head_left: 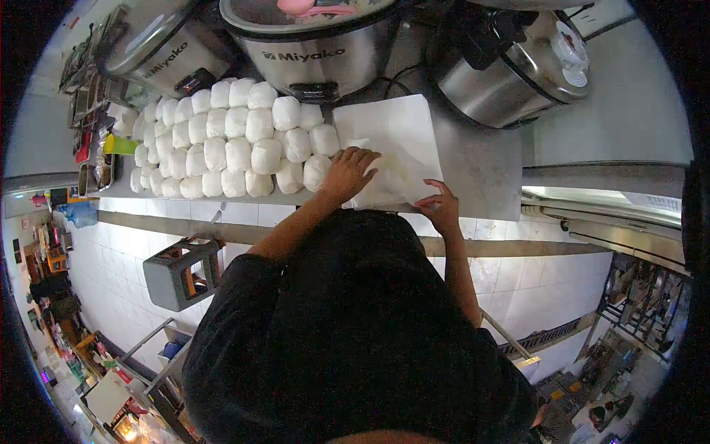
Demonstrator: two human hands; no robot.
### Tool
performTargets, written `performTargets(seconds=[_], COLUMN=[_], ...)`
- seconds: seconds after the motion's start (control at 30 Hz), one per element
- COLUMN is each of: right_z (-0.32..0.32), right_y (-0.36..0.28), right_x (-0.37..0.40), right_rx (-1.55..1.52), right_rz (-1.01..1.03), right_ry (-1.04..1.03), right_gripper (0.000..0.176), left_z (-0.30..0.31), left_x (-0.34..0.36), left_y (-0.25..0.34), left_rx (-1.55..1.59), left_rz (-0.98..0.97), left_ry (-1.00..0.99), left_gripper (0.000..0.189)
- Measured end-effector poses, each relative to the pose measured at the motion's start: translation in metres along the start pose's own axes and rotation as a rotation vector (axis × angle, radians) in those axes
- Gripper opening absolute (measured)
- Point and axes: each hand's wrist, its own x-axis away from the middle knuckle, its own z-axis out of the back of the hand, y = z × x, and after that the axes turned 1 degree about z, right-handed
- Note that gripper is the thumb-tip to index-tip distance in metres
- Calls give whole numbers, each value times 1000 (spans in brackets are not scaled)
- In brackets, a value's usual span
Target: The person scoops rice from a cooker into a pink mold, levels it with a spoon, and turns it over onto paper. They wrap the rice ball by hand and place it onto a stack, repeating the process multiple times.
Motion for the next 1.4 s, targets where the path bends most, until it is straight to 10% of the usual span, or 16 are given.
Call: performTargets(seconds=[0.2, 0.3, 1.4], right_z=[4, 5, 4], right_y=[-10, -15, -1], right_x=[2, 5, 19], right_rx=[-131, -187, -151], right_rz=[-176, -248, -212], right_ry=[9, 27, 24], right_gripper=[70, 72, 73], left_z=[27, 15, 45], left_x=[-11, -13, -30], left_y=[13, 14, -16], left_rx=[-88, 44, 311], left_rz=[-136, -270, -105], left_ry=[260, -8, -500], left_gripper=[39, 34, 28])
